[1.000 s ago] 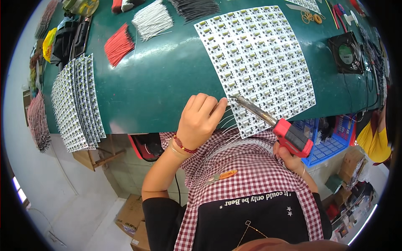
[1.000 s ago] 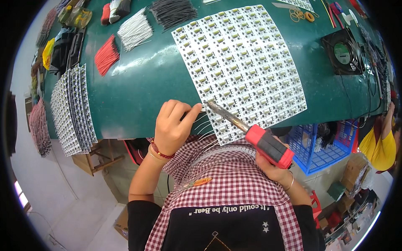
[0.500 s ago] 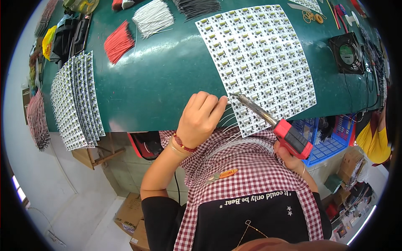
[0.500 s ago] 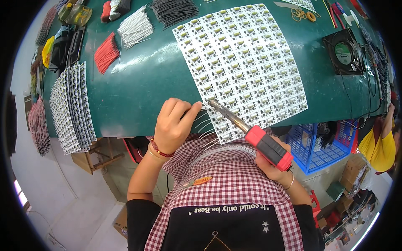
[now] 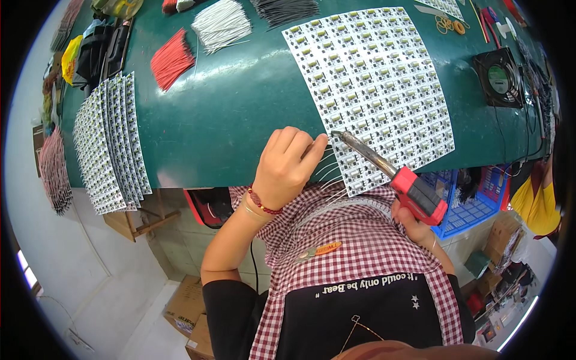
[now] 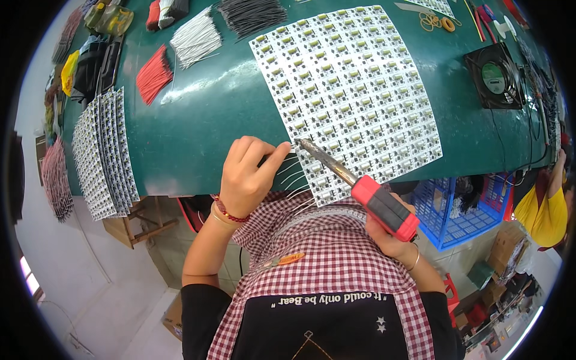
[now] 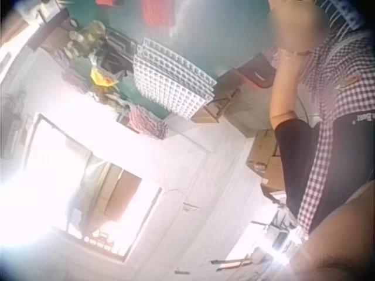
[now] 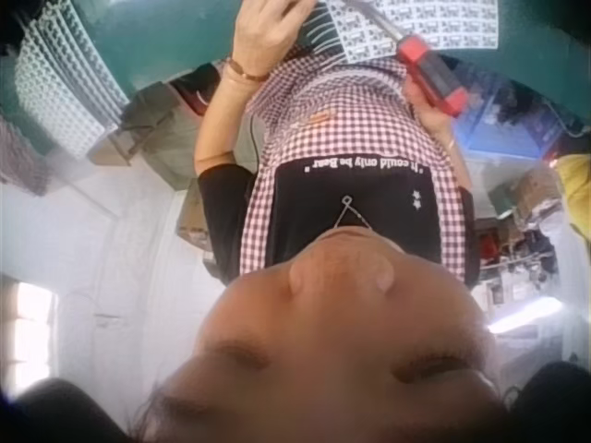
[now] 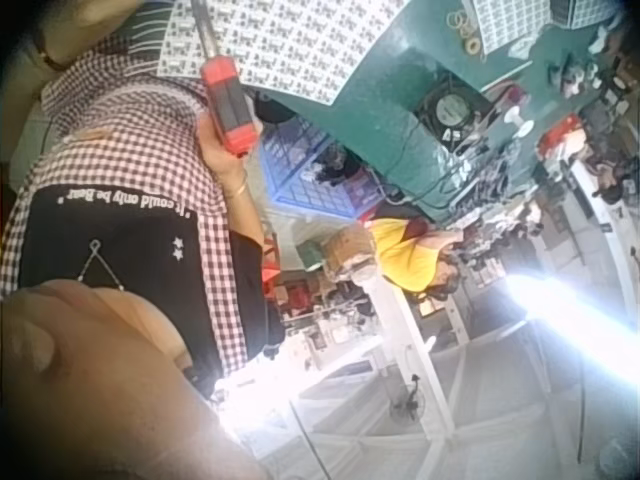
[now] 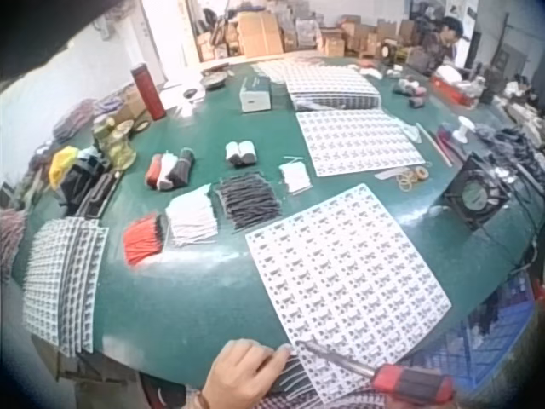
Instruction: The person uses a soldering iron to attach white wires to a grid of LED modules on a green workbench. They repeatedly apply the soldering iron to individual connection points while holding the wires in place with their left hand. Bundles of colored wires and stacks of LED sheets are visible on the table.
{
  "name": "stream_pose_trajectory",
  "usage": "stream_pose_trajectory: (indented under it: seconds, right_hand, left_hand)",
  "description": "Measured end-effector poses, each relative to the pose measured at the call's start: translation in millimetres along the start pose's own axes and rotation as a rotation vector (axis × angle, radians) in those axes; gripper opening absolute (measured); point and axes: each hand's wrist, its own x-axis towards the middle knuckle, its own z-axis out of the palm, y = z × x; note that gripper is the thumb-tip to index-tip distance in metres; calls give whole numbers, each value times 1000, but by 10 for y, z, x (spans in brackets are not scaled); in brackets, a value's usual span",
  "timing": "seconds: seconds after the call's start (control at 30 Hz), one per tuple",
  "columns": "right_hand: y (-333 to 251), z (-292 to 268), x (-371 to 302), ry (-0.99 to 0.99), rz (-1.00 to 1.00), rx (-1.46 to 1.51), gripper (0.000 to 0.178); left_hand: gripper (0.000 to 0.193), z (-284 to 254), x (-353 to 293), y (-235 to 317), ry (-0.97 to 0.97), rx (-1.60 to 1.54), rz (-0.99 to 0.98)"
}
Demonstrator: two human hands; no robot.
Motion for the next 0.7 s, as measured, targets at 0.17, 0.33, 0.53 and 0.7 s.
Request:
stream_pose_trajectory:
  seconds: [0.17, 0.33, 0.53, 0.7]
  right_hand:
    - [121, 39, -56, 75, 68, -67, 17]
    - [85, -2, -19, 18, 6, -156, 17]
    - [-8, 17, -15, 67, 36, -14, 17]
    - [17, -4, -17, 34, 11, -111, 18]
  left_hand:
    - [32, 10, -2, 11, -4, 1, -20]
    - [32, 21, -1, 24, -8, 8, -30]
    - [33, 16, 16, 33, -9, 4, -30]
    - [33, 19, 18, 44, -10, 5, -32]
